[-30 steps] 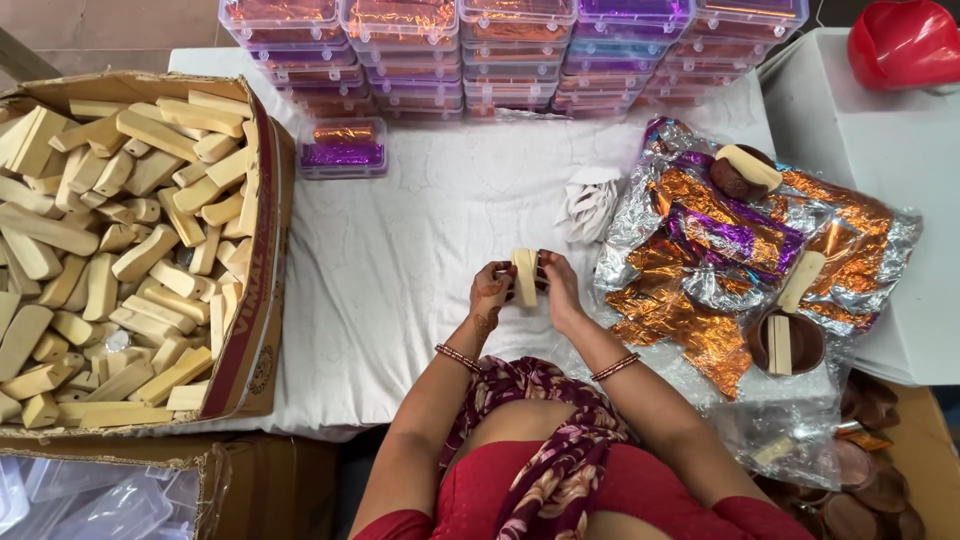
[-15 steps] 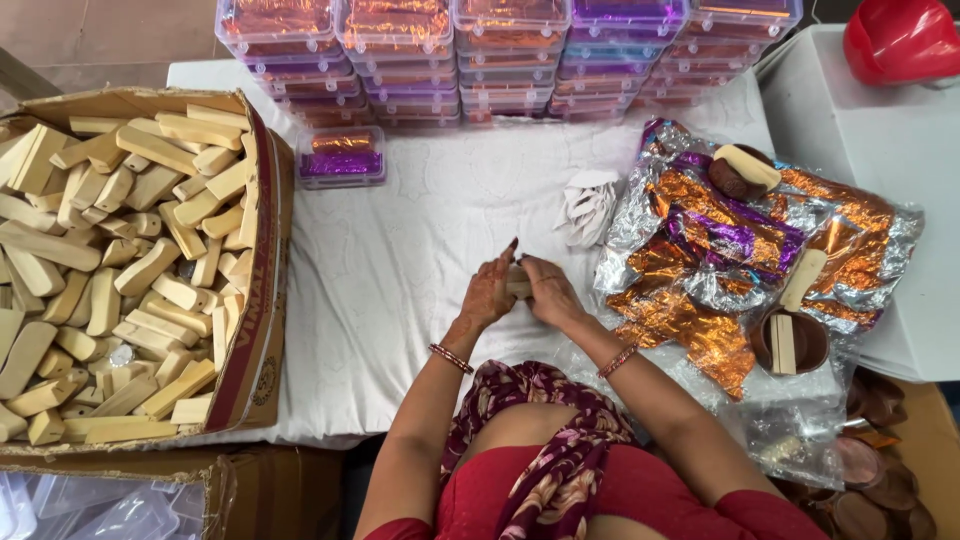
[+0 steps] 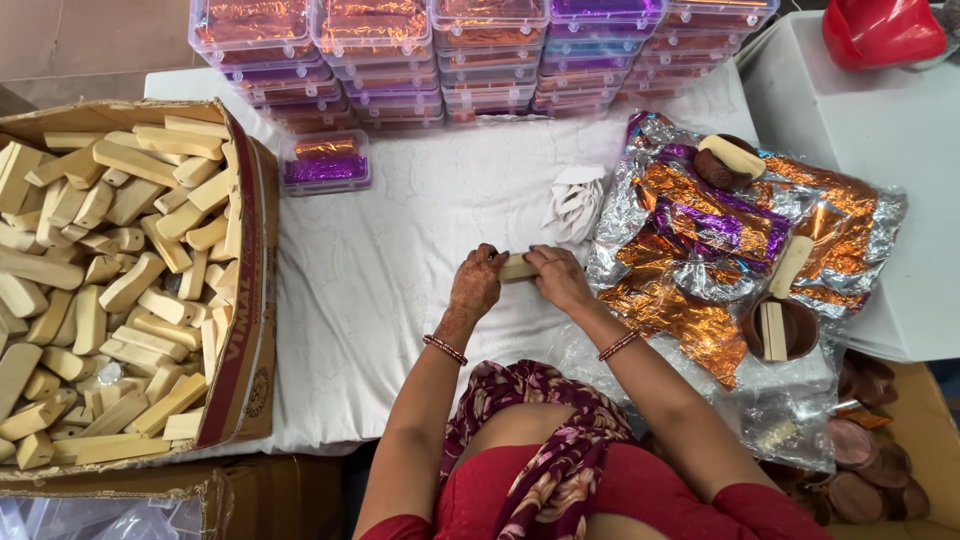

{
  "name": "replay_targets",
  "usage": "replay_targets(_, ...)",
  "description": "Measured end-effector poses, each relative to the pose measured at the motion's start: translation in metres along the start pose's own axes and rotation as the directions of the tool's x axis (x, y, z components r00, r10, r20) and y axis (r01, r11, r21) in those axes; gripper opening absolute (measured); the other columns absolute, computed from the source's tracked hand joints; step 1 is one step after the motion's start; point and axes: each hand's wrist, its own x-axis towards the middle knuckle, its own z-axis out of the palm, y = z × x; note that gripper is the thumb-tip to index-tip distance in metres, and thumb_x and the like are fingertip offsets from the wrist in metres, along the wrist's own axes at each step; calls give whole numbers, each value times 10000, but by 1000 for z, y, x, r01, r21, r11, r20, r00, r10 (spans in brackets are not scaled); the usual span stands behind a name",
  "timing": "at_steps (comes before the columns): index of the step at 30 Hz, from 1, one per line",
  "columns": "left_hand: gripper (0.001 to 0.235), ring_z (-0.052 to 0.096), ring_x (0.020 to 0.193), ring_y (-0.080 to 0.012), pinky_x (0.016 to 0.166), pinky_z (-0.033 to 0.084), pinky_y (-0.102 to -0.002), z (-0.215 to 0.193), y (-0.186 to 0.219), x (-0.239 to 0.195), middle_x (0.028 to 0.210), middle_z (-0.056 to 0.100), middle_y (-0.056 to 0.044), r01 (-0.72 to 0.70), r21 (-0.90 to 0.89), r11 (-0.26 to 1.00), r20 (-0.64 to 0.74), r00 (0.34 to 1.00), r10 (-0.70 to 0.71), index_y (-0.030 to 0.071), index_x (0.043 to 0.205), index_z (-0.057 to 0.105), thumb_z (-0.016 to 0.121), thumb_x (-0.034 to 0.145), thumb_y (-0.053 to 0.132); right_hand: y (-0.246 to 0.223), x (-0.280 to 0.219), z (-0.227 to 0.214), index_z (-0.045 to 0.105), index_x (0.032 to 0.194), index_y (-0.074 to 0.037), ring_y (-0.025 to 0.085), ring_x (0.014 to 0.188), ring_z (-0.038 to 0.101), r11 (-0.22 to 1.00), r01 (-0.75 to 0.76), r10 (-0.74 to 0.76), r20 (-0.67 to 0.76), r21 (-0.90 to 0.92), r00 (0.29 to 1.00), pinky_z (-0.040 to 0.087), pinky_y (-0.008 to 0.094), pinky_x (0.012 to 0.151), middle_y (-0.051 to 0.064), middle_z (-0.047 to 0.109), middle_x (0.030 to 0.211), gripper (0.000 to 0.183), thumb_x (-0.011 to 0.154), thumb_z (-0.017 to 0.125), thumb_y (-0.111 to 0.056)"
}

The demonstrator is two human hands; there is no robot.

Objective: The person picks wooden block pieces from a large cardboard box, wipes some with a white cloth, wraps pieces in metallic orange and silver foil sheets, and places the wrapped pieces into a clear plastic storage box on the table.

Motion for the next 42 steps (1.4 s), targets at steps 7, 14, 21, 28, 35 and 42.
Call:
replay_targets(7,513,610,1200,-300,1067,509,-430,18,-41,6,1301,643,-127,-29,71,997,-215,976,44,114,1358,617,690,851,142,-14,-49,-7,644,1289,-79,334,1272,553,990,-75,106,-289,119,951,486,443,1060,136,450,1516,462,847,774,-112)
replay_targets(14,639,626,1124,-306,952,508,-489,-28,-16,8,1322,621,-154,5,84,996,-138,990,7,105,1511,487,729,934,235,4,-150,22,675,1234,-97,197,1078,692,995,10,27,-358,102,933,609,346,890,96,502,1489,323,918,736,-118)
replay_targets(21,522,549,1281,-297,1072,482,-482,31,-21,-5,1449,568,-118,92,20,996,-131,987,-89,232,1570,458,484,1059,131,15,-207,30,657,1227,-46,269,1102,712,963,-30,169,-519,267,838,635,359,918,144,546,1406,312,924,721,-88)
replay_targets(28,689,429,1345,-317,1036,402,-543,36,-12,-16,1518,432,-126,77,349,934,-106,994,-42,216,1587,321,448,923,81,29,-225,23,682,1140,-33,336,1004,716,956,-174,272,-492,237,827,603,384,833,205,551,1392,290,869,726,-129)
replay_targets(35,728,425,1371,-289,1064,391,-585,30,-4,5,1509,452,-103,97,307,947,-49,995,-86,249,1599,315,640,950,298,55,-278,13,710,1090,-72,263,986,726,981,-54,112,-316,189,942,620,372,857,88,690,1229,240,851,705,-86)
replay_targets(42,591,485,1351,-310,1131,393,-488,52,92,2,1489,522,-127,-122,175,977,-15,992,127,157,1404,610,689,895,447,85,-327,-3,677,1101,-57,220,969,663,970,199,-223,-190,-137,956,527,373,867,101,677,1091,228,902,748,-143)
